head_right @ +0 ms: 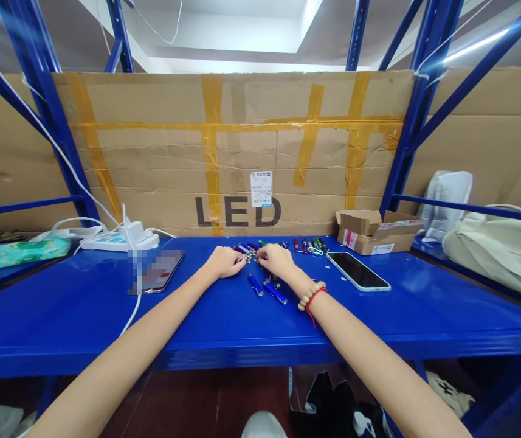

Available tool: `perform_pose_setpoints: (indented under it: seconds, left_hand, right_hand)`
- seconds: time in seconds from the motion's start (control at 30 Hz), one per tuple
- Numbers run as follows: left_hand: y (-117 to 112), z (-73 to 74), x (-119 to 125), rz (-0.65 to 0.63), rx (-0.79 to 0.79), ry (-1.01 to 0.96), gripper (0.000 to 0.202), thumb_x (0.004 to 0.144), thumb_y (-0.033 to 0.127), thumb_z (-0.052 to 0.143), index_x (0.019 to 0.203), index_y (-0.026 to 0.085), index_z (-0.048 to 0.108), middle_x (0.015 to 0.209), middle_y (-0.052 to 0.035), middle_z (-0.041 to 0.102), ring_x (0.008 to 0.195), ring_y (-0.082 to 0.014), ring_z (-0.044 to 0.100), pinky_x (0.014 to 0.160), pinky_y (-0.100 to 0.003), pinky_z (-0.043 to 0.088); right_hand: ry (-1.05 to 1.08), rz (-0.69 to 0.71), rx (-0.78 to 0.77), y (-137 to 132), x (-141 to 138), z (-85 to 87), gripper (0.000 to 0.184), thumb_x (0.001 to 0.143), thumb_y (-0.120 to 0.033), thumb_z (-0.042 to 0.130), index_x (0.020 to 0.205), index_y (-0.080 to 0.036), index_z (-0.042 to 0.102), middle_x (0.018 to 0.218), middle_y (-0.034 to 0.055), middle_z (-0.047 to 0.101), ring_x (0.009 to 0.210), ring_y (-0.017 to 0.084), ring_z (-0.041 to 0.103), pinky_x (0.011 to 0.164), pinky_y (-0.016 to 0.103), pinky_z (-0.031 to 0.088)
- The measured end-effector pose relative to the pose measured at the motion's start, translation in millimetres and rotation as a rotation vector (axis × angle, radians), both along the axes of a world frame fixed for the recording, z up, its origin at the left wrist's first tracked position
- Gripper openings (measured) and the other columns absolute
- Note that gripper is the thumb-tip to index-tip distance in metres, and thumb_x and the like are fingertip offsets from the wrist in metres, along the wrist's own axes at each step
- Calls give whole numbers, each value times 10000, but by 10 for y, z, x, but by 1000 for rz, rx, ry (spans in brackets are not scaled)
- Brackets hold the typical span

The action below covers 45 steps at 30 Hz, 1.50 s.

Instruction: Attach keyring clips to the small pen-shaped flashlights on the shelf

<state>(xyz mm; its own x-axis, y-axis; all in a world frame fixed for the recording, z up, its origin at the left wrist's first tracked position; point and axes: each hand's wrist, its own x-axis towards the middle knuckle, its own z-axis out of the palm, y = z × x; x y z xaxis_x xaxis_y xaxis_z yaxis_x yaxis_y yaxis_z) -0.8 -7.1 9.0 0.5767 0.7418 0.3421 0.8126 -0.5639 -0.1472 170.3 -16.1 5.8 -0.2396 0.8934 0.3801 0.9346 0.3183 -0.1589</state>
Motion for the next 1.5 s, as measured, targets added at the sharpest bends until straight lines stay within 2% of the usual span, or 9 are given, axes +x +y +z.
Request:
perform_pose_setpoints:
  seconds: [0.17,0.3,0.47,0.67,0.87,1.0,1.17,1.3,1.5]
  left_hand:
    - [-52,11,54,-50,-5,-1,321,784,339,391,638,159,613,762,-105,665,759,-218,611,640,-294,378]
    - [-65,14,56,-73,8,11,311,774,329,390,632,156,606,748,-104,662,740,-214,609,622,-290,378]
    - [-66,14,43,-102,28,27,295,762,321,391,642,155,604,740,-102,661,721,-217,606,597,-290,377]
    - [-71,18,54,-78,-1,13,296,761,327,397,614,165,596,760,-95,658,749,-212,600,630,-288,391]
    - [-73,16,59,-52,12,37,317,784,334,376,657,165,611,786,-100,660,756,-219,603,631,-294,397]
    - [-78,22,57,-44,2,41,314,785,332,377,690,163,624,798,-101,661,768,-221,604,637,-294,401]
    - [-70,17,54,-31,-7,27,343,802,348,361,706,166,636,809,-104,663,786,-226,606,658,-303,402]
    - [-47,-2,61,14,10,11,375,819,359,337,713,163,639,788,-109,666,802,-235,610,652,-306,399]
    - [-36,-5,68,53,36,1,431,838,384,293,740,161,648,816,-108,672,813,-230,614,649,-299,402]
  right_hand:
    - [15,-11,-40,36,21,-23,206,713,-187,563,873,-252,674,886,-10,684,814,149,606,653,221,429]
    - [21,-30,-32,35,29,-22,203,723,-209,557,892,-243,666,880,2,676,834,155,600,661,222,427]
    - [93,-20,55,31,5,-16,238,807,-246,473,988,-222,627,947,43,626,861,153,577,720,233,420]
    - [207,38,148,41,-72,-60,307,885,-242,353,1129,-197,533,1009,77,560,900,151,551,799,257,410]
    - [254,143,169,24,-110,-44,252,884,-240,371,985,-176,593,932,66,572,891,136,540,824,251,398]
    - [298,178,172,-21,-117,5,180,830,-275,482,901,-164,604,840,41,593,739,119,549,711,229,417]
    - [336,216,151,-102,-129,61,198,776,-342,550,875,-183,615,751,6,638,642,106,556,599,203,407]
    - [340,206,171,-126,-135,79,145,767,-289,564,852,-198,641,775,4,672,669,108,586,615,201,410]
    - [385,213,226,-48,-117,24,190,787,-320,529,866,-207,660,775,9,688,675,125,607,631,216,438]
